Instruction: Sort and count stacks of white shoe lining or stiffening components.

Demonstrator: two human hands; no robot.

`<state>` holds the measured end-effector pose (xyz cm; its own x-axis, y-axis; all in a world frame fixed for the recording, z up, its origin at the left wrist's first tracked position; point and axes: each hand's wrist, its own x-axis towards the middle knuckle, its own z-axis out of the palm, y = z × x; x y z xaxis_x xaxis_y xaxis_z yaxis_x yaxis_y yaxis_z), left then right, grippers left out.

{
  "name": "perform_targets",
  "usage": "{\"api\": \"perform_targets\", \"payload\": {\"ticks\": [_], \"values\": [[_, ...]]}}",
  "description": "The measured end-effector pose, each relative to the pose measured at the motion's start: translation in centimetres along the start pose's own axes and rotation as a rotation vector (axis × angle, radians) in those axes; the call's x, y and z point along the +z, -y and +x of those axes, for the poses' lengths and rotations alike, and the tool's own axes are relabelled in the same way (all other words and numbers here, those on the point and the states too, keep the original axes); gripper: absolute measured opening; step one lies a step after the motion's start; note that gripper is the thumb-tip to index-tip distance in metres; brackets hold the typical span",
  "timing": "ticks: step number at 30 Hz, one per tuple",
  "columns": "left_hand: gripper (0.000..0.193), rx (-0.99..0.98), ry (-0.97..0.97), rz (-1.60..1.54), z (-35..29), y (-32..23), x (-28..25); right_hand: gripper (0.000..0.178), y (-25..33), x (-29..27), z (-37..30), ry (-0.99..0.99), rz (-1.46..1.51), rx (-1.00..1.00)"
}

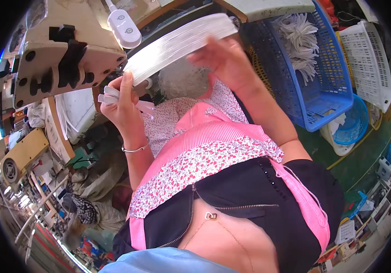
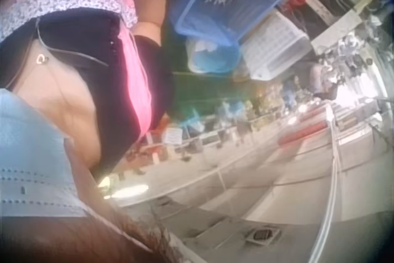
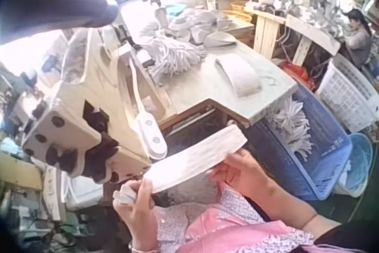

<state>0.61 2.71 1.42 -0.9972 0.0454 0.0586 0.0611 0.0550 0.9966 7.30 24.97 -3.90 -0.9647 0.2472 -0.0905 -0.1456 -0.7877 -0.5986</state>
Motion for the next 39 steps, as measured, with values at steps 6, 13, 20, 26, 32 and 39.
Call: {"api": "perform_targets", "payload": {"ticks": [6, 13, 20, 26, 32, 39], "values": [[0.014, 0.02, -0.055, -0.064, -0.2, 0.0, 0.1, 0.021, -1.5, 4.4, 0.2, 0.018, -0.302, 0.05], [0.01, -0.063, -0.048, -0.182, 0.4, 0.0, -1.5, 0.017, -2.5, 6.7, -0.6, -0.011, -0.363, 0.029], [0.016, -0.129, 0.039, -0.28, 1.3, 2.0, -3.7, 0.017, -3.7, 7.9, -0.8, 0.008, -0.291, 0.051], [0.03, -0.382, 0.225, -0.683, 2.7, 3.9, -2.8, 0.018, -4.2, 7.7, -0.9, 0.011, -0.285, 0.046], [0.016, -0.207, -0.096, -0.392, 2.6, 2.1, -0.6, 0.019, -4.3, 7.9, -0.6, 0.003, -0.323, 0.056], [0.018, -0.017, -0.185, -0.226, 3.8, 2.3, -2.6, 0.019, -6.9, 9.2, -0.4, 0.007, -0.314, 0.09]]}}
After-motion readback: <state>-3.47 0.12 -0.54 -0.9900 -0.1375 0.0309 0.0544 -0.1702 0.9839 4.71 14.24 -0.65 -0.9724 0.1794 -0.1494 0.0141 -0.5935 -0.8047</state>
